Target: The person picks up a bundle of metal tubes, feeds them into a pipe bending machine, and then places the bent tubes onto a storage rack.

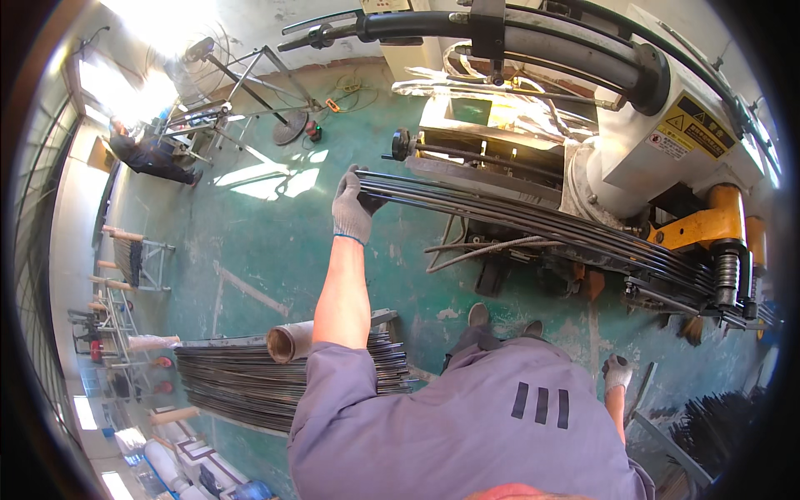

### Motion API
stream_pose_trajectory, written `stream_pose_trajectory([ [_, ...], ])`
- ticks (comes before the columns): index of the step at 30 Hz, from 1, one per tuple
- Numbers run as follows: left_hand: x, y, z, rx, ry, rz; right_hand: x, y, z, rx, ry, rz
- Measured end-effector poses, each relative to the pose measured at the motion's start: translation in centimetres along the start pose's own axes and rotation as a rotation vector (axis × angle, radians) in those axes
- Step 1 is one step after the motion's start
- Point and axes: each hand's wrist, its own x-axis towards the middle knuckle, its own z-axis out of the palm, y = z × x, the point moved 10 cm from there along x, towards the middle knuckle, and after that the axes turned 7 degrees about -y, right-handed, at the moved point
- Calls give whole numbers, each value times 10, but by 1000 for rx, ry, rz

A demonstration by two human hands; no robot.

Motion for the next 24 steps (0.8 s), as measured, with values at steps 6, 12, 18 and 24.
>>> stream_pose_trajectory([
  [6,-6,4,-3,-89,13,-3,-14,8,8,-50,-34,-2],
  [12,7,-9,8,-185,16,42,-37,25,2,33,31,99],
  [18,2,-21,-1,-43,-172,-110,-45,24,-25,-489,57,171],
  [24,-16,-6,27,174,-25,-165,-40,-6,-14,-171,21,183],
])
